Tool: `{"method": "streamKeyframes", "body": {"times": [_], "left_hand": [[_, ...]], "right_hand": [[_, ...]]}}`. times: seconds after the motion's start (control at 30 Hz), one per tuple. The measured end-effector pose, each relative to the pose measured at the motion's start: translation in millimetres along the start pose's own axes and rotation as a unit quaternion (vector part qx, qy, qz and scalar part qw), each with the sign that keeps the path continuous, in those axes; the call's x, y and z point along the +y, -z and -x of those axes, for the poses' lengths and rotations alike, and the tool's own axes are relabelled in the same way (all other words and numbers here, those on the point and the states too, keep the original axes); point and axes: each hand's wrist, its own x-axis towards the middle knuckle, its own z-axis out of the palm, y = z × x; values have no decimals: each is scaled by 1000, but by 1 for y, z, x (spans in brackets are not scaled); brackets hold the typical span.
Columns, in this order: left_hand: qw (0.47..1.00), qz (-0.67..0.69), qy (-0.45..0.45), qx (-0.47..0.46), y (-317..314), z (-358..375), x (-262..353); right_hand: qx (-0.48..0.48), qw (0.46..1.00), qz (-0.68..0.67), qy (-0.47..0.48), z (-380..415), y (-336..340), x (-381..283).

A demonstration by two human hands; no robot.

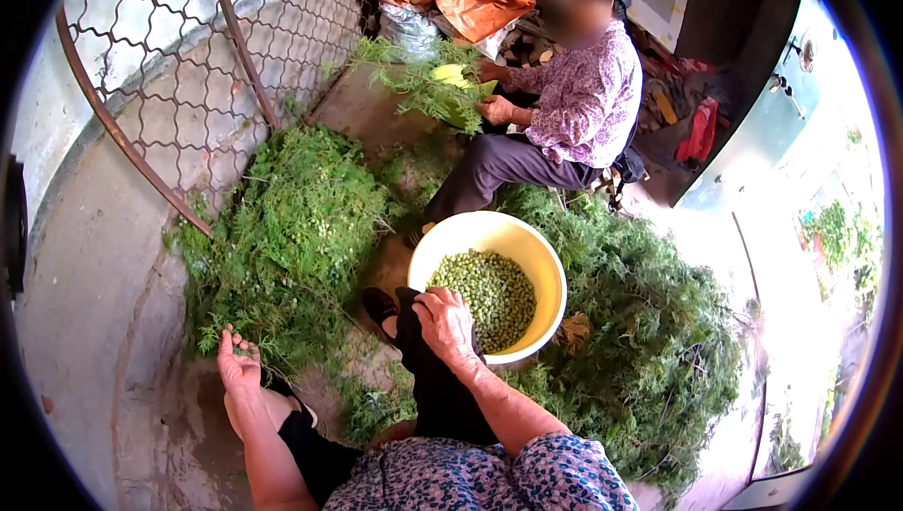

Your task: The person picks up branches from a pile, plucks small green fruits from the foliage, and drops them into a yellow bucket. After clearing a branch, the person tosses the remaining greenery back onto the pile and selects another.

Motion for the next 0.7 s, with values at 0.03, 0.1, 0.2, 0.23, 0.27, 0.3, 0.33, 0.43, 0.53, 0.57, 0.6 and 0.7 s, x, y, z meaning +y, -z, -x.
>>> {"method": "streamKeyframes", "body": {"times": [0.03, 0.1, 0.2, 0.23, 0.27, 0.3, 0.33, 0.43, 0.53, 0.57, 0.6, 0.7], "left_hand": [[1000, 0, 0, 0, 1, -1, 0], [1000, 6, -1, -13, 3, -2, -1], [1000, 6, 1, -5, 1, -1, 0], [1000, 6, 1, -6, 1, -2, 0], [1000, 7, 2, -10, 2, -2, 0], [1000, 9, 2, -13, 3, -2, -1], [1000, 9, 3, -14, 2, -2, -1], [1000, 10, 4, -13, 2, -2, -1], [1000, 7, 6, -7, 3, -3, -1], [1000, 5, 6, -7, 2, -2, -1], [1000, 3, 6, -8, 2, -2, 0], [1000, -1, 7, -8, 3, -2, 0]], "right_hand": [[1, 1000, -2, 4, -1, 0, 0], [1, 1000, -2, 6, -2, 0, 0], [0, 1000, -4, 4, -1, 0, -1], [1, 1000, -5, 2, -1, 0, -1], [2, 1000, -5, 2, -1, 0, -1], [0, 1000, -4, 2, -1, 1, -1], [-2, 1000, -3, 2, -1, 1, -1], [-3, 1000, -1, -2, -1, 1, -1], [-7, 1000, -2, -4, -1, 1, -1], [-7, 1000, -2, -4, -1, 1, -1], [-8, 1000, -3, -5, -1, 2, -1], [-9, 1000, -4, -6, -1, 1, -1]]}}
